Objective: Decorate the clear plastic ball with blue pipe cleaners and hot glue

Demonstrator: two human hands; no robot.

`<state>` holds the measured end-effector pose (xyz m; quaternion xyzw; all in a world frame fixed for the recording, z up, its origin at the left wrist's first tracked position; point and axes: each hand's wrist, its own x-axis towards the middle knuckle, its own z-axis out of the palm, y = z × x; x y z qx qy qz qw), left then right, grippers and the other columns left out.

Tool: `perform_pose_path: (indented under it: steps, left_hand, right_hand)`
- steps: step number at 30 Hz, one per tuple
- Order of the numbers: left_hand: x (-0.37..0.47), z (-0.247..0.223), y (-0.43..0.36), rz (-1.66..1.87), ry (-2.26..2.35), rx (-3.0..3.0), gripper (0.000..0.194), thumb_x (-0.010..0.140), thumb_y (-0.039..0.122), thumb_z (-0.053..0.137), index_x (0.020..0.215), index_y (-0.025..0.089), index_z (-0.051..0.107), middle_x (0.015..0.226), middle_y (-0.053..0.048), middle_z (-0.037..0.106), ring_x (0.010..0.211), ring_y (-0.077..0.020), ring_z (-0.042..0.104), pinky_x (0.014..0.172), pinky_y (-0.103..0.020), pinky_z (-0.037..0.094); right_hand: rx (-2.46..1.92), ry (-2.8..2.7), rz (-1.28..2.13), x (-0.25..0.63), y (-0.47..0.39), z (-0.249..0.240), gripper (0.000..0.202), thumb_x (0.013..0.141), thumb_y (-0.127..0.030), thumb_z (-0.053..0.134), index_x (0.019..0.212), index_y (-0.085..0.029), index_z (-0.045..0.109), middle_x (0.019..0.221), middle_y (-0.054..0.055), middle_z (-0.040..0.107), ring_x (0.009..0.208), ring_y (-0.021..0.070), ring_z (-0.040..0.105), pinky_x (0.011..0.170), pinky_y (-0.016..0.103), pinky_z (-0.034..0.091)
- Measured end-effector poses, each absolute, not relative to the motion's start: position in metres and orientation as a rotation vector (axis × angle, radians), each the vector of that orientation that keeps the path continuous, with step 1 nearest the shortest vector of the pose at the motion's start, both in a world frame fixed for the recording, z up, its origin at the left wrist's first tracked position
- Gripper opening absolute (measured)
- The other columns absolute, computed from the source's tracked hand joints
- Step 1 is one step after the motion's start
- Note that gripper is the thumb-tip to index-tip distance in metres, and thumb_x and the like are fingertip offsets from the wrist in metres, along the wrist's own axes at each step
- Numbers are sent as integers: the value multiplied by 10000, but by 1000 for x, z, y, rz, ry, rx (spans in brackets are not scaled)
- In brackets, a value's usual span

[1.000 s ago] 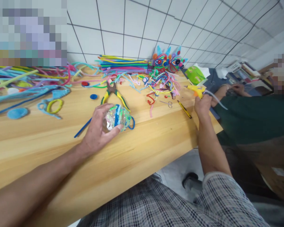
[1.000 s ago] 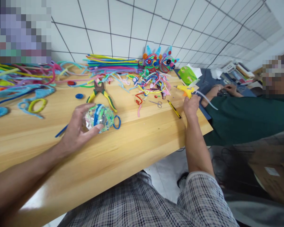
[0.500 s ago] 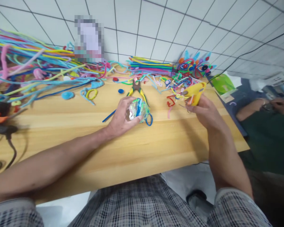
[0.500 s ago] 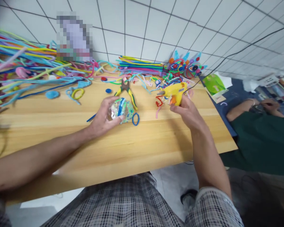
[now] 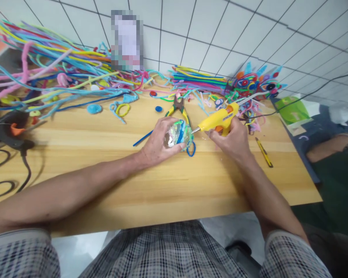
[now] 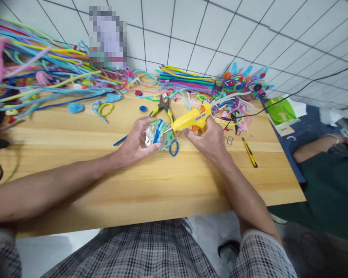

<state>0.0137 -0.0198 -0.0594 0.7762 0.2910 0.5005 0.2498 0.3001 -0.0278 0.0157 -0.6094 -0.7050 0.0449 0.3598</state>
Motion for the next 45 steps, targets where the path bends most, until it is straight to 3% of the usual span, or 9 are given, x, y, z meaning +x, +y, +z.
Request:
perform_pose_path:
  steps: [11,21,29,39,45]
  left_hand:
    - [12,-52,-20,1341,750,2206,743,1017,494,825,1633,319,449,1529,-143,624,1459,-353,619,1241,-600,566]
    - [11,-54,-21,1327,757,2178,754,1005,536,834,1627,324,464,1537,-142,616,1475,-363,610,1252,-617,560]
    - [9,-47,-24,1235,822,2154,715,1024,574,804,1611,379,447,1570,-130,599,1528,-379,587,1291,-720,529]
    - [12,-50,-24,1298,803,2161,702,1037,605,786,1619,400,451,1544,-123,609,1511,-370,600,1276,-707,539]
    - [9,-49,-24,1268,805,2156,734,1015,574,822,1612,349,458,1557,-135,606,1511,-370,597,1283,-655,537]
  right_hand:
    - [-1697,-1963,-215,306,-32,0,340,875,-547,767,948,-288,559,797,65,736,770,330,762,691,442,615]
    - [-1634,-2010,-249,304,-34,-2,306,929,-557,704,982,-277,591,826,81,758,810,338,788,690,437,628]
    - [-1668,-1967,-100,302,-36,0,282,859,-482,796,1007,-281,665,789,72,731,847,366,791,684,458,626]
    - [-1651,-1970,-73,303,-37,2,251,857,-431,757,1016,-271,645,853,91,740,869,361,780,733,475,627]
    - [-1664,-1940,-114,304,-36,-2,243,852,-410,759,1023,-277,648,880,94,746,885,349,761,701,448,603]
